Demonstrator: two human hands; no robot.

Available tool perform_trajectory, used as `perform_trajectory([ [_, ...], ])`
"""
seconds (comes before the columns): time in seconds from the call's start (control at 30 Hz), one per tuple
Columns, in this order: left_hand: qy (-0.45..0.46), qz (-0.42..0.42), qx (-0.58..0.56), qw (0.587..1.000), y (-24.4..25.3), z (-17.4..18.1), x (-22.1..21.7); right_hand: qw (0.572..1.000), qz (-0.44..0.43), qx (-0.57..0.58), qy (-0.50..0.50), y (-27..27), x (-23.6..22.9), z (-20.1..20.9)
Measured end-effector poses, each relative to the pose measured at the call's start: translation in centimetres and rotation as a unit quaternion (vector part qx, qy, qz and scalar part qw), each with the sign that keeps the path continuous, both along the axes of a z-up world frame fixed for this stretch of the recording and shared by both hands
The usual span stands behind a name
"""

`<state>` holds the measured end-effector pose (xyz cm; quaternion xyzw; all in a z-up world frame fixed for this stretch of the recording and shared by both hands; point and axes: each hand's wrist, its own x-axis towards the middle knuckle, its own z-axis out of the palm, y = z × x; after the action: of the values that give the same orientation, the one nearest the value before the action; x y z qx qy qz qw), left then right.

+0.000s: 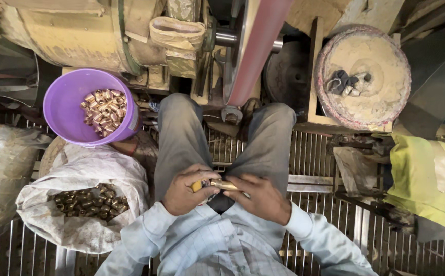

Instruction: The person sits on a metal grate floor and repeatedly picks up small brass-colored metal parts from a white sack. They press each part against a vertical belt sander to smooth its surface, then place the finished part into a purple bucket.

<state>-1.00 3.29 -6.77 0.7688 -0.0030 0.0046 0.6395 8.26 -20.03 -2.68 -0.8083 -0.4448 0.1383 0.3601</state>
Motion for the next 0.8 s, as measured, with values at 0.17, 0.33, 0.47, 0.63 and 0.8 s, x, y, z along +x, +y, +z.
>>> perform_trajectory([
  [0.17,-0.019,-0.025,0.017,0.999,0.7,-0.6,0.5,0.973,-0.065,-0.031,0.219,0.6,-0.1,-1.3],
  [0.33,0.168,0.016,-0.153,0.974,1.5,-1.0,1.2,0.987,-0.123,0.016,0.107,1.4,-0.5,-2.2],
  [0.47,0.188,0.126,0.01,0.974,1.7,-1.5,1.4,0.988,-0.132,0.001,-0.075,1.0,-0.3,-2.7],
  [0.63,0.125,0.203,0.155,0.959,-0.2,-2.4,2.0,0.978,-0.109,-0.02,-0.178,0.8,0.1,-2.7],
  [0.8,0.155,0.16,0.115,0.968,-2.6,-3.4,2.1,0.977,-0.086,-0.042,-0.19,1.5,0.4,-3.2],
])
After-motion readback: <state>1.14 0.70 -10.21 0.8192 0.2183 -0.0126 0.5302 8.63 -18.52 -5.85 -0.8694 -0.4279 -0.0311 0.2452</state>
